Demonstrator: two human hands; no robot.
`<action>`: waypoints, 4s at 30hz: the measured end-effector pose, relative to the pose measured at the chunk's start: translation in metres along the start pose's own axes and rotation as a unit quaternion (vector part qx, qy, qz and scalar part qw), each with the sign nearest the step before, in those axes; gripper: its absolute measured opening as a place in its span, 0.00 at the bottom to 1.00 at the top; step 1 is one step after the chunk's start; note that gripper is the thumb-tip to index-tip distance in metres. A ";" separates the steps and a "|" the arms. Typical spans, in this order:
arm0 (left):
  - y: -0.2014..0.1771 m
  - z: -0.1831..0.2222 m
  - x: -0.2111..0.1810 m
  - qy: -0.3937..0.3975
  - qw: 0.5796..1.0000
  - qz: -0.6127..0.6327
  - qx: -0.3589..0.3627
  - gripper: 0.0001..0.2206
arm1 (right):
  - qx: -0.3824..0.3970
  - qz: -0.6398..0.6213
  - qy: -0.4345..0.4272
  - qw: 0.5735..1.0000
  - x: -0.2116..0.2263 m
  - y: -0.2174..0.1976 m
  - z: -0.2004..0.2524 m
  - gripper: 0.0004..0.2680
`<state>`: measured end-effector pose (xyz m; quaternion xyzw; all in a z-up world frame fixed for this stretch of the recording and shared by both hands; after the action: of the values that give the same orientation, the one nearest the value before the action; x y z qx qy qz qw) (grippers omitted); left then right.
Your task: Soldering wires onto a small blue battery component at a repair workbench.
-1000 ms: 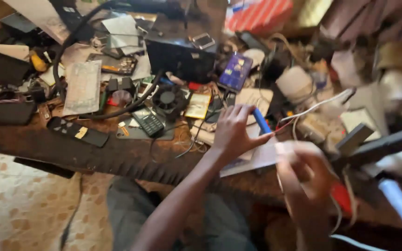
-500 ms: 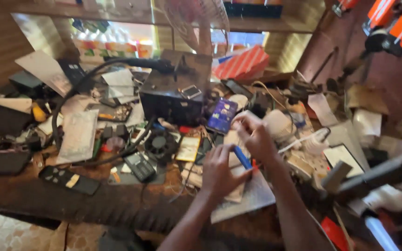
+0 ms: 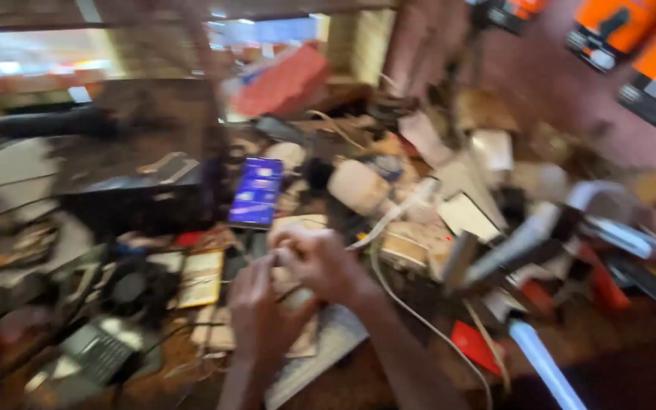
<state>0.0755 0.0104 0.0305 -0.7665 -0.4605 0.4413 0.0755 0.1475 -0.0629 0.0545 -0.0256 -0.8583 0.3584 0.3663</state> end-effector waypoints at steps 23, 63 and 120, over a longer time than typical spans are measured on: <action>-0.005 -0.002 -0.017 0.008 0.996 -0.081 -0.028 0.24 | 0.014 -0.014 0.022 1.000 0.003 -0.007 0.005 0.02; -0.007 -0.019 0.003 0.072 0.997 0.030 -0.025 0.29 | 0.016 -0.021 0.000 1.000 -0.002 -0.009 -0.004 0.06; 0.036 -0.031 0.017 -0.294 0.813 0.482 0.141 0.24 | -0.420 -0.057 -0.005 0.906 -0.002 -0.075 0.026 0.05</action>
<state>0.1246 0.0122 0.0200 -0.7050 0.0352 0.6854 -0.1787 0.1484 -0.1346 0.0882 -0.1261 -0.9313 -0.0567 0.3369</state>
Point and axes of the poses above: each hand's wrist, its own z-axis away from the middle knuckle, its own y-axis out of the palm, x = y × z, the point moved 7 cm from there along -z, towards the middle knuckle, and after that the axes turned 7 degrees about -y, right-handed, at the moved point
